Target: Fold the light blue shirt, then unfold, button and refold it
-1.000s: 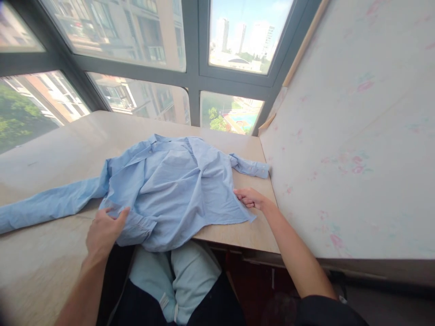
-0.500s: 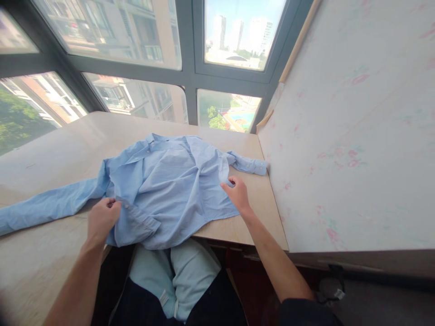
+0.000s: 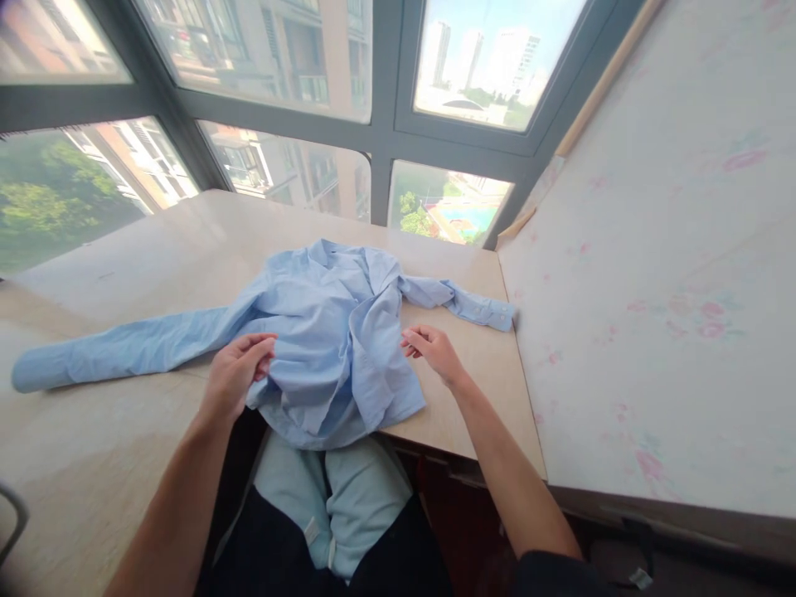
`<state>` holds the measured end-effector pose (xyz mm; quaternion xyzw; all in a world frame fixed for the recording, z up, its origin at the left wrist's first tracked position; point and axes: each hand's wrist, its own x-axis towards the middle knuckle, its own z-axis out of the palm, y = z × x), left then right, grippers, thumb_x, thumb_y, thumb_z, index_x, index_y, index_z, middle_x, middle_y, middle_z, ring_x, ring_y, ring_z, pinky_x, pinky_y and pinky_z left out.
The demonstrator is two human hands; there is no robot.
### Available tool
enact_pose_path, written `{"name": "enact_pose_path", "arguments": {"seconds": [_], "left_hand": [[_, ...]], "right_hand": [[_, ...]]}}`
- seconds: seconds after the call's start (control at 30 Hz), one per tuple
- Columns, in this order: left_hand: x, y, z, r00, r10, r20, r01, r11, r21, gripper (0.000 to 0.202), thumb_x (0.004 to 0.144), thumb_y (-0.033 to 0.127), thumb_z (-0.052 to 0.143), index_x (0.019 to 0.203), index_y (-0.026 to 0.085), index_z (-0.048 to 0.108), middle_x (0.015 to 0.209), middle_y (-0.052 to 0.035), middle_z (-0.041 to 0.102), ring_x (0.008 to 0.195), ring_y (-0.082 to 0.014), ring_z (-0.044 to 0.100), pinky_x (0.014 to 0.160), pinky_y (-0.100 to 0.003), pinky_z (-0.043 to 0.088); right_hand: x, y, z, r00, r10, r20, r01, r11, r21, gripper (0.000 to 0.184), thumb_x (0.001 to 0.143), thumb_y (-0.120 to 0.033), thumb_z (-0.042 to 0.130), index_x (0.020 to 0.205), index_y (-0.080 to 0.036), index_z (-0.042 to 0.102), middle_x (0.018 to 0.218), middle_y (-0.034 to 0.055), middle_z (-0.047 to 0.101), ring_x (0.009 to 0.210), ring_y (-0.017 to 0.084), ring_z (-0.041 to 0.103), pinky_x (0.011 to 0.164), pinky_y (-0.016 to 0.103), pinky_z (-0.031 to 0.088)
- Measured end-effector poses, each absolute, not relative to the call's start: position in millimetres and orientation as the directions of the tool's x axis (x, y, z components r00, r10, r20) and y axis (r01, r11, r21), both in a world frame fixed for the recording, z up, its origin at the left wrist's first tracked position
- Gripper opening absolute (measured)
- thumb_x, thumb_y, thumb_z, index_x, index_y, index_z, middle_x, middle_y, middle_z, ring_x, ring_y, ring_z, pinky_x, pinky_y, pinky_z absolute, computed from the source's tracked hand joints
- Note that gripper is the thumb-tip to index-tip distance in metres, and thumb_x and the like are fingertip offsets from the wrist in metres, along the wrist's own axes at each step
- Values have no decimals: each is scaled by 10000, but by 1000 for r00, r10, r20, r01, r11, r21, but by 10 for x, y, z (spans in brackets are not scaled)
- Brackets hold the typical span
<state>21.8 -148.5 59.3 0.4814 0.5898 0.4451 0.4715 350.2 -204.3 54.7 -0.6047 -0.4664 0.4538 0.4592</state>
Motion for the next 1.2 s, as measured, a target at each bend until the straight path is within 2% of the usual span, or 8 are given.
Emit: {"name": "enact_pose_path", "arguments": {"seconds": [0.17, 0.27, 0.37, 0.47, 0.67, 0.9, 1.03, 1.2], "left_hand": [[-291, -1036, 506, -451, 892, -27, 316, 187, 930, 393, 698, 341, 524, 1023, 139, 614, 817, -39, 629, 672, -142, 580, 554, -231, 448], [-378, -838, 484, -329, 934, -139, 627, 326, 707, 390, 686, 360, 601, 984, 109, 630, 910, -105, 677, 833, -232, 641, 644, -280, 491], [-402, -921, 533, -164, 916, -366, 744, 358, 564, 504, 659, 516, 680, 940, 100, 632, 891, -130, 692, 762, -273, 660, 565, -301, 488], [-397, -1258, 542, -86, 915, -395, 665, 348, 660, 761, 578, 617, 752, 1124, 110, 592, 988, -142, 690, 734, -265, 670, 509, -283, 485], [-389, -1974, 251, 94, 974, -207, 498, 134, 857, 1092, 601, 507, 797, 1497, 194, 258, 1150, -126, 645, 819, -241, 685, 683, -335, 561], [-429, -2107, 60, -30, 996, 89, 790, -31, 612, 654, 748, 382, 635, 1360, 194, 500, 1285, -148, 541, 1202, -317, 538, 1021, -456, 453], [-415, -2003, 111, 8, 976, 218, 820, -132, 558, 276, 839, 331, 512, 997, 205, 699, 1188, -136, 596, 1111, -285, 581, 1020, -414, 449], [-408, -1927, 422, -195, 965, 177, 532, -47, 846, 200, 806, 289, 544, 921, 202, 683, 840, -54, 667, 769, -210, 627, 748, -334, 531]], "right_hand": [[3631, -1900, 174, 230, 922, -313, 106, -343, -933, 249, 737, -295, 698, 942, -183, 613, 845, 44, 700, 656, 128, 657, 549, 210, 488], [3615, -1670, 23, 368, 877, -310, 108, -371, -922, 298, 740, -223, 648, 1028, -195, 575, 954, 60, 680, 709, 135, 665, 538, 204, 497], [3628, -1437, -33, 413, 862, -296, 111, -370, -923, 369, 744, -228, 630, 1104, -212, 551, 1046, 76, 667, 763, 151, 667, 551, 217, 516], [3598, -1306, -59, 380, 868, -320, 109, -385, -916, 370, 731, -262, 648, 1088, -210, 567, 1005, 82, 687, 788, 188, 667, 559, 253, 531], [3451, -1347, -82, 313, 882, -353, 126, -407, -905, 332, 768, -371, 628, 1053, -208, 581, 982, 74, 704, 769, 188, 649, 548, 253, 500], [3435, -1598, 2, 121, 870, -478, 103, -490, -866, 409, 820, -497, 584, 1141, -243, 577, 792, 3, 687, 586, 136, 593, 485, 220, 425], [3388, -1750, 57, -11, 869, -495, 96, -492, -866, 416, 819, -607, 573, 1019, -244, 607, 796, 17, 701, 622, 161, 635, 531, 256, 488], [3360, -1818, 111, -4, 867, -498, 136, -492, -860, 365, 738, -541, 704, 852, -209, 604, 628, -4, 648, 540, 145, 591, 478, 237, 457]]}}
